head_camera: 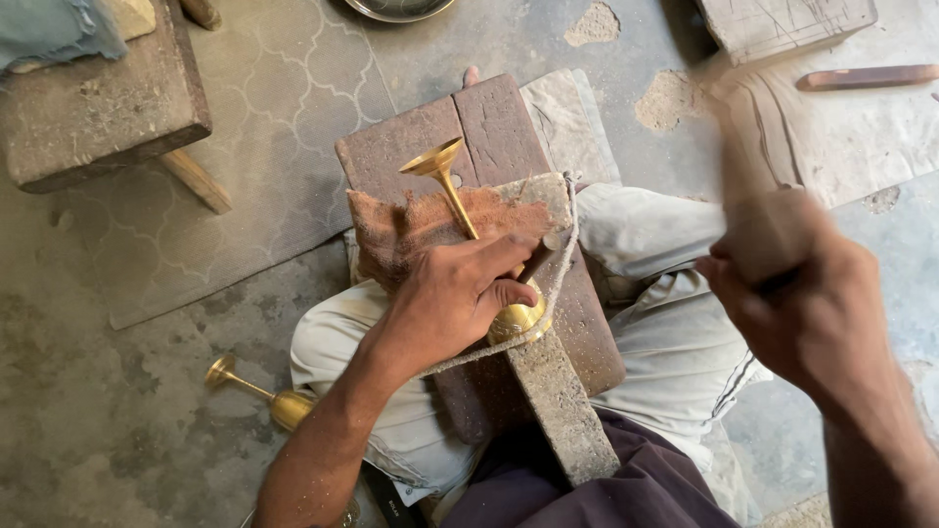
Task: The person sits on the floor holding a brass candlestick against a stone block and uses a punch and wooden mallet to repeatedly strike and emboss the brass surface, repositioning the punch around the object as they work.
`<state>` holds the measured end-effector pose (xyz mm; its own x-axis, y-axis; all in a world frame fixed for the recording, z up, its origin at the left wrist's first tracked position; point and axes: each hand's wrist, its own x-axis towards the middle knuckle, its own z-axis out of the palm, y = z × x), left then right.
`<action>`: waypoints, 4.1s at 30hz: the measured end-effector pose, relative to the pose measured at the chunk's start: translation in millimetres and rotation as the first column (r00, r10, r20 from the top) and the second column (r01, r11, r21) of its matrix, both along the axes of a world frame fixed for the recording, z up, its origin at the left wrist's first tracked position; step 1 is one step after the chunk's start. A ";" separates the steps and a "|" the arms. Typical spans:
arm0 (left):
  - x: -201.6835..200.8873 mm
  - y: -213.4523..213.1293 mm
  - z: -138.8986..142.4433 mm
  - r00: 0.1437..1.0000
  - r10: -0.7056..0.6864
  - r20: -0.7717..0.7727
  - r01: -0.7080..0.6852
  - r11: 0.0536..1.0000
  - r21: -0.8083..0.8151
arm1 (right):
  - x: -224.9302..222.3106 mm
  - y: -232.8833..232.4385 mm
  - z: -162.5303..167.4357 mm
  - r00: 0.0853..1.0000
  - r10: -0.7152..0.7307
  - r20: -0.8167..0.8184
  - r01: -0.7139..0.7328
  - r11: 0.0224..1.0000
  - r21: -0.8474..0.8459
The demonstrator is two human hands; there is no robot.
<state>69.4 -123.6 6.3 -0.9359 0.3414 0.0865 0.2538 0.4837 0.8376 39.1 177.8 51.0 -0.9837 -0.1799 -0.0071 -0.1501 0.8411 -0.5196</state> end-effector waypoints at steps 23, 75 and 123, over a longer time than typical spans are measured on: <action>-8.3 -14.6 -0.2 0.863 -0.500 -0.072 0.471 0.847 -0.245 | 79.7 -7.3 -77.2 0.878 0.082 -0.472 0.037 0.970 0.239; 13.6 -27.4 4.5 0.930 -0.330 -0.160 0.318 0.943 -0.094 | 102.2 -5.1 -22.2 0.925 -0.093 -0.369 0.159 0.975 0.155; 18.9 -32.6 -15.7 0.889 -0.339 -0.307 0.342 0.939 -0.045 | 88.8 -35.7 -21.7 0.868 -0.098 -0.486 0.123 0.992 0.021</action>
<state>88.2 -156.1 -9.4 -0.6893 0.6318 0.3545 0.6455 0.3133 0.6965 127.9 142.1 29.4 -0.8798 -0.0818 0.4682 -0.2761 0.8898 -0.3634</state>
